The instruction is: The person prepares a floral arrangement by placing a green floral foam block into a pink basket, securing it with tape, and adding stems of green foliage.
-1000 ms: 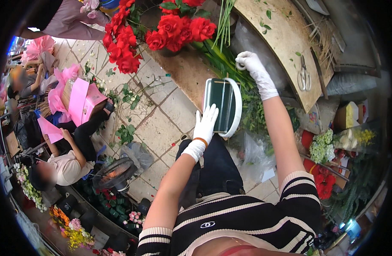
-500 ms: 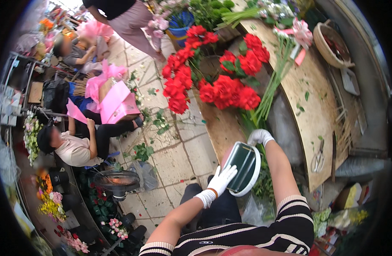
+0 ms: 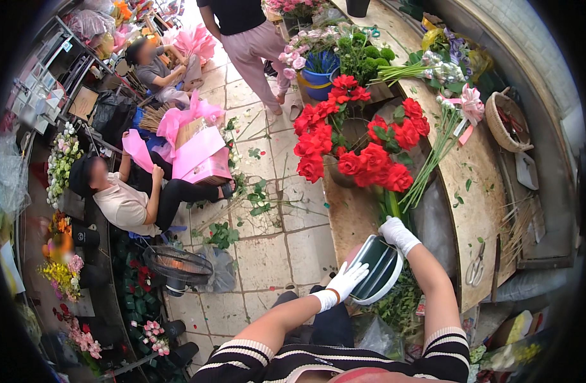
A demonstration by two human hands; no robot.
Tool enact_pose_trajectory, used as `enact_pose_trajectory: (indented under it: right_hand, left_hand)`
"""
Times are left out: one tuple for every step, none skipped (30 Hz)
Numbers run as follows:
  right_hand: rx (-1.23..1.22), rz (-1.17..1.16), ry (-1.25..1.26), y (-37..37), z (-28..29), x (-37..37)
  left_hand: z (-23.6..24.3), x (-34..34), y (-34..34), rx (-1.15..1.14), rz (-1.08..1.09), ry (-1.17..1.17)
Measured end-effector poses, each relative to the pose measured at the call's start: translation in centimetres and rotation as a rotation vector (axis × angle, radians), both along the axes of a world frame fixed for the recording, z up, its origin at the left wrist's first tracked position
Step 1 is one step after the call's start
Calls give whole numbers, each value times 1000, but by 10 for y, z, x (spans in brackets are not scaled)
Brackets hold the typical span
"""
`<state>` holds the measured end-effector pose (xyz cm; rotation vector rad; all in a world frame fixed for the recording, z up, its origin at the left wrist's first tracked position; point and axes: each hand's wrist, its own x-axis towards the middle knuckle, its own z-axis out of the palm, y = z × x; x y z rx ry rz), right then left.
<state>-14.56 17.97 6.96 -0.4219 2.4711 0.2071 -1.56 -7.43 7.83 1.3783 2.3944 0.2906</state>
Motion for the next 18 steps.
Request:
enact_pose_trajectory:
  right_hand:
    - [-5, -48, -4, 1, 1, 0]
    - [-10, -96, -8, 7, 1, 1]
    - [-14, -153, -12, 12, 2, 5]
    - [-59, -264, 12, 6, 14, 8]
    - [-101, -339, 49, 0, 27, 11]
    - [-116, -370, 120, -3, 40, 15]
    - [-129, -397, 179, -6, 49, 19]
    - [-134, -403, 210, -10, 59, 19]
    - [-138, -414, 232, -16, 70, 20]
    - [-167, -434, 295, -22, 76, 22]
    - [-191, -462, 351, -29, 80, 27]
    - [-263, -542, 427, -38, 88, 33]
    - [-308, -618, 500, -47, 96, 41]
    - [-431, -723, 539, -58, 112, 51]
    - [-550, -836, 595, -66, 130, 63]
    - [-669, -992, 616, -72, 144, 83]
    - [-781, -1147, 654, -79, 155, 104]
    - [-903, -1263, 734, -92, 164, 125]
  left_hand:
    - [-1, 1, -2, 12, 8, 3]
    - [-2, 1, -3, 25, 16, 6]
    - [-2, 2, -3, 39, 15, 8]
    - [-3, 3, -5, 30, 22, 31]
    - [-4, 4, -7, 4, 19, 47]
    - [2, 2, -4, -16, 1, 60]
    - [5, 4, -1, -37, -14, 62]
    - [4, 2, 0, -28, -13, 49]
    - [5, 3, 1, -19, -11, 44]
    - [3, 3, 1, -37, -17, 73]
    - [0, 4, 1, -53, -31, 93]
    - [-6, 5, 0, -51, -14, 84]
    - [-16, 7, 0, -49, 1, 73]
    - [-30, 9, -1, -17, 23, 70]
    - [-40, 8, 1, 15, 37, 76]
    - [-34, 9, 4, 15, 37, 79]
    - [-26, 11, 9, 21, 35, 87]
    - [-22, 12, 14, 26, 31, 66]
